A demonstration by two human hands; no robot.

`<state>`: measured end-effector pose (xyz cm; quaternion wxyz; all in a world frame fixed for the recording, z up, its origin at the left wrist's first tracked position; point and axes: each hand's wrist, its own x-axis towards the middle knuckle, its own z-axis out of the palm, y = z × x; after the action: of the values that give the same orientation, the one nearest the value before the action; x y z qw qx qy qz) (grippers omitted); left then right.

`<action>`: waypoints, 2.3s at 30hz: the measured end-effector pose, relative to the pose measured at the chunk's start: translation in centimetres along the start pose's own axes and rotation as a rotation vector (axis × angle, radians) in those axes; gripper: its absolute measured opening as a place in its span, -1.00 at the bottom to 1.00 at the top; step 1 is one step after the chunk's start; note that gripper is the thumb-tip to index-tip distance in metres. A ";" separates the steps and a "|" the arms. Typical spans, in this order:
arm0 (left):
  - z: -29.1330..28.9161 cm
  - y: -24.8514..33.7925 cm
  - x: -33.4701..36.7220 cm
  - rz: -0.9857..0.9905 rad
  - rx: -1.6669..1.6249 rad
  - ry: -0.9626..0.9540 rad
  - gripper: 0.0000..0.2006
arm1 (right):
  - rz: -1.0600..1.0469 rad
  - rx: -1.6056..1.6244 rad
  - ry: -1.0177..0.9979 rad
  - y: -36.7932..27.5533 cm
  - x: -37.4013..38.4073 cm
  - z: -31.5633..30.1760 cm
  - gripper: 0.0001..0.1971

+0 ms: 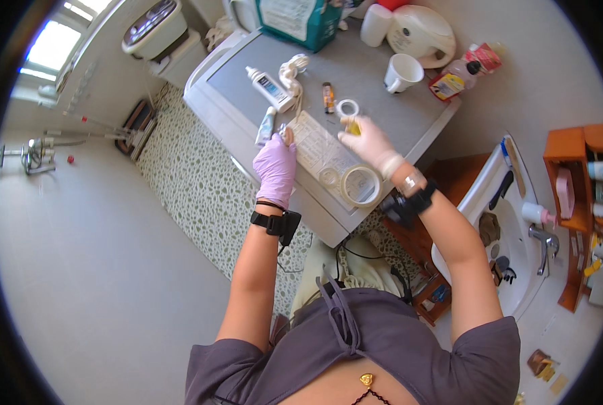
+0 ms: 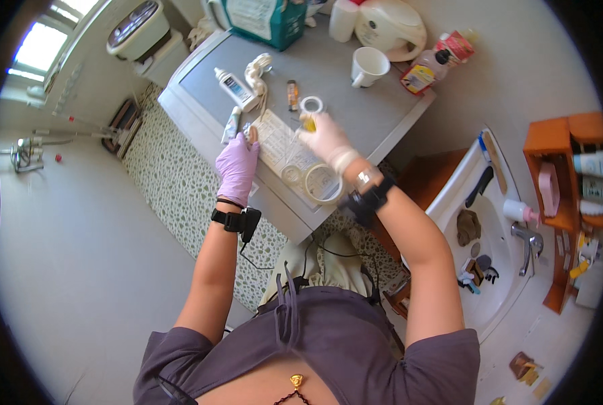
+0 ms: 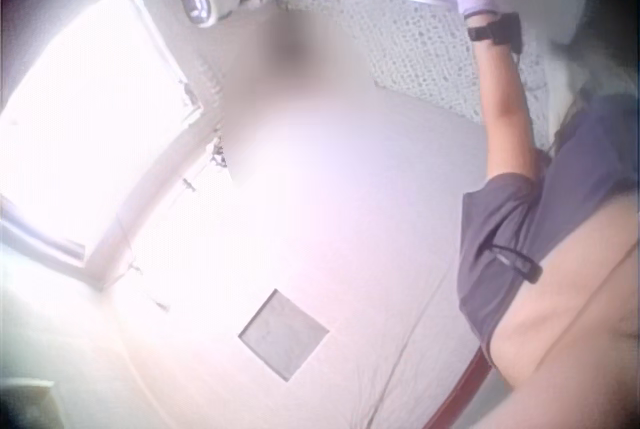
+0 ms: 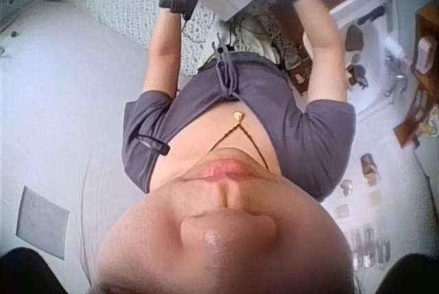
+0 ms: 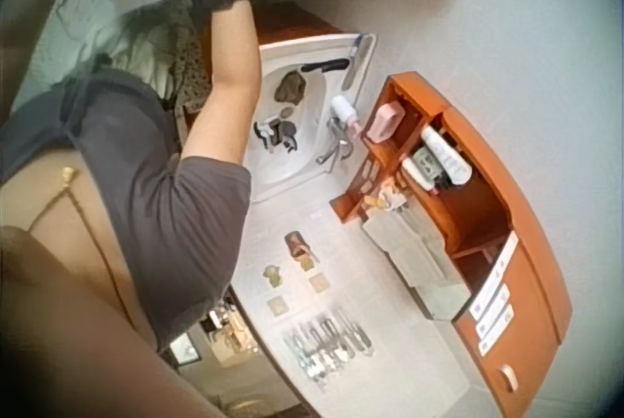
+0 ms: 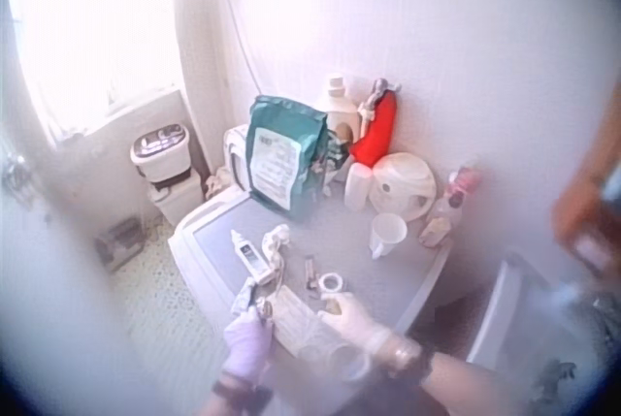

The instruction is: The person organizes various toiletries and small containers in a bathroom. They pick up bottles and jars from the countertop, open and close lids, and place items into a wall-mounted cabinet and a drawer under the sink. The person also handles a mop handle near the end of the clip.

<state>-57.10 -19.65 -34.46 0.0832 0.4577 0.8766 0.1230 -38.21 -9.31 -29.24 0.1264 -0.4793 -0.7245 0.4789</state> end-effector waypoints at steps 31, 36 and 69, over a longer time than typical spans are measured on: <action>0.7 3.8 -0.3 0.328 0.419 -0.324 -0.49 | 1.301 0.066 0.209 36.7 -61.8 -1.7 -0.59; 0.9 4.7 -4.9 0.355 0.416 -0.336 -0.58 | 1.207 -0.338 0.449 50.8 -60.4 -0.8 -0.57; 3.1 0.6 2.0 -0.020 0.086 -0.266 -0.43 | 1.054 -0.307 0.178 47.5 -72.5 11.6 -0.40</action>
<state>-56.96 -17.20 -37.34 0.1803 0.4642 0.8669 0.0228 18.40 -71.21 -53.86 -0.1407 -0.8285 -0.4345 0.3240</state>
